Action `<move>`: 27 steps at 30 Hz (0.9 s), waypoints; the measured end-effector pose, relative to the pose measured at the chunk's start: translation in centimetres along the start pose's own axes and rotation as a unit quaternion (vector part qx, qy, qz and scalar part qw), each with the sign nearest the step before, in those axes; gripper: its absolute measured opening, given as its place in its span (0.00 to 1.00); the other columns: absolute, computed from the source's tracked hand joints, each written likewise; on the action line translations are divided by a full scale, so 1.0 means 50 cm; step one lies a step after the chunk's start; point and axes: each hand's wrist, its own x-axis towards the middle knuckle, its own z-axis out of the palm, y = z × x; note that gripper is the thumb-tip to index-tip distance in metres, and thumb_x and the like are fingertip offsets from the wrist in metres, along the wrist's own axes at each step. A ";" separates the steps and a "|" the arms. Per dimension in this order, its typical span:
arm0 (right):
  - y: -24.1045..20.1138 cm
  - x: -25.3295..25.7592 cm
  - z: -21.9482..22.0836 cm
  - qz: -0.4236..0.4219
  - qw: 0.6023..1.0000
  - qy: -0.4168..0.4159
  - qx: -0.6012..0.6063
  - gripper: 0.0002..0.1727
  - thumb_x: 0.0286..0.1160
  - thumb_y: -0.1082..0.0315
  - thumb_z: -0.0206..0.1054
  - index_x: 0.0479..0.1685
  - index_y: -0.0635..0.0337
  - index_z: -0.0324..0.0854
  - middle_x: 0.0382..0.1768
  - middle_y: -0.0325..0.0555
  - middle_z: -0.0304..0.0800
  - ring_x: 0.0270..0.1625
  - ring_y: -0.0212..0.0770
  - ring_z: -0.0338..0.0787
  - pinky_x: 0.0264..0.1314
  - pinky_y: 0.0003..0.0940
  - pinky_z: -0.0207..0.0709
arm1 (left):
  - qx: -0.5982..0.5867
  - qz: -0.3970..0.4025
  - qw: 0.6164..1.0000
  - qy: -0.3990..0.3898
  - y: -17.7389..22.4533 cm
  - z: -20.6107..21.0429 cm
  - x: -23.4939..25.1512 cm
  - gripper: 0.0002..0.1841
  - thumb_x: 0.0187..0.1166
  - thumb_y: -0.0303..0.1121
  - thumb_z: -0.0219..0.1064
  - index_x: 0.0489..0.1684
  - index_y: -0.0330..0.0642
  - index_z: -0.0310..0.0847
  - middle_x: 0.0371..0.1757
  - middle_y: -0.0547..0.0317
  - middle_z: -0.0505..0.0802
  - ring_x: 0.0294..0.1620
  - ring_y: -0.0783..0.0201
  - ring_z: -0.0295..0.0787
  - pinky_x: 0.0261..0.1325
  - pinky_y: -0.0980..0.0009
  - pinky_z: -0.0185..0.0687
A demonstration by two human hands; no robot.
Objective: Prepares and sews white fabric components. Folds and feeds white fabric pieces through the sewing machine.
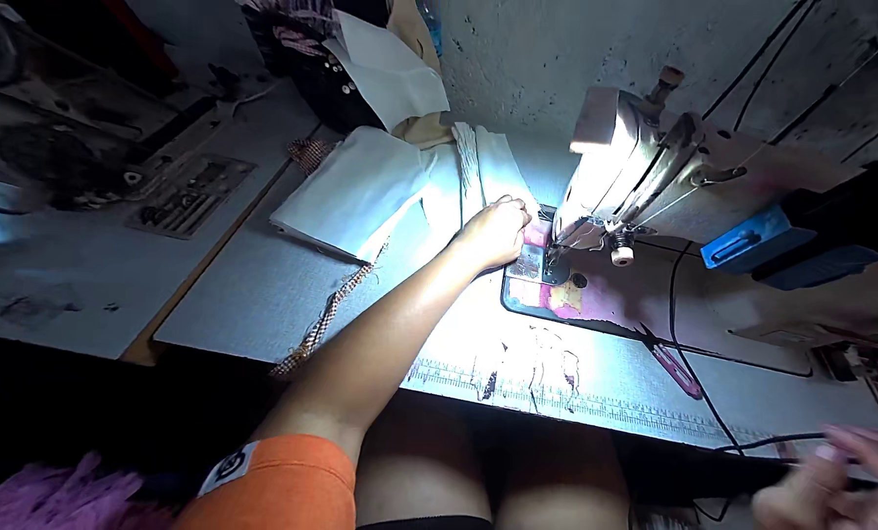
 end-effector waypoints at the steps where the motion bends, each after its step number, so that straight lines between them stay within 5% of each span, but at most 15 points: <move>1: -0.019 0.007 0.014 -0.017 0.998 -0.059 -0.017 0.12 0.83 0.70 0.59 0.41 0.68 0.87 0.43 0.56 0.90 0.57 0.47 0.86 0.67 0.36 0.75 | -0.017 -0.002 1.000 0.016 -0.004 0.001 -0.004 0.16 0.81 0.27 0.58 0.56 0.31 0.89 0.62 0.41 0.91 0.69 0.44 0.84 0.75 0.53 0.76; 7: 0.000 -0.011 0.134 0.086 0.959 -0.263 -0.054 0.24 0.80 0.65 0.56 0.67 0.69 0.85 0.61 0.66 0.89 0.63 0.66 0.87 0.65 0.60 0.79 | -0.087 -0.021 0.992 0.091 -0.013 -0.009 -0.030 0.13 0.76 0.25 0.66 0.56 0.30 0.88 0.62 0.41 0.91 0.68 0.47 0.87 0.74 0.52 0.79; 12: 0.009 -0.028 0.156 0.083 0.955 -0.273 -0.075 0.19 0.79 0.65 0.60 0.58 0.64 0.91 0.54 0.62 0.91 0.57 0.64 0.88 0.61 0.60 0.79 | -0.036 -0.045 0.998 0.029 -0.008 -0.018 -0.019 0.13 0.83 0.31 0.64 0.56 0.38 0.91 0.62 0.48 0.92 0.70 0.48 0.85 0.71 0.49 0.79; 21: 0.002 -0.055 0.175 0.107 0.972 -0.199 -0.073 0.20 0.77 0.64 0.58 0.55 0.63 0.92 0.52 0.61 0.91 0.57 0.64 0.87 0.60 0.61 0.75 | -0.046 -0.184 0.982 0.011 -0.022 -0.112 -0.055 0.08 0.79 0.29 0.65 0.41 0.35 0.89 0.41 0.42 0.93 0.49 0.43 0.91 0.53 0.40 0.81; 27: 0.005 -0.058 0.176 0.112 0.974 -0.187 -0.068 0.19 0.76 0.64 0.59 0.54 0.61 0.93 0.51 0.57 0.93 0.56 0.61 0.88 0.58 0.62 0.73 | -0.043 -0.178 0.975 -0.127 -0.003 -0.139 -0.074 0.10 0.77 0.34 0.71 0.30 0.36 0.88 0.36 0.45 0.90 0.43 0.45 0.88 0.48 0.41 0.80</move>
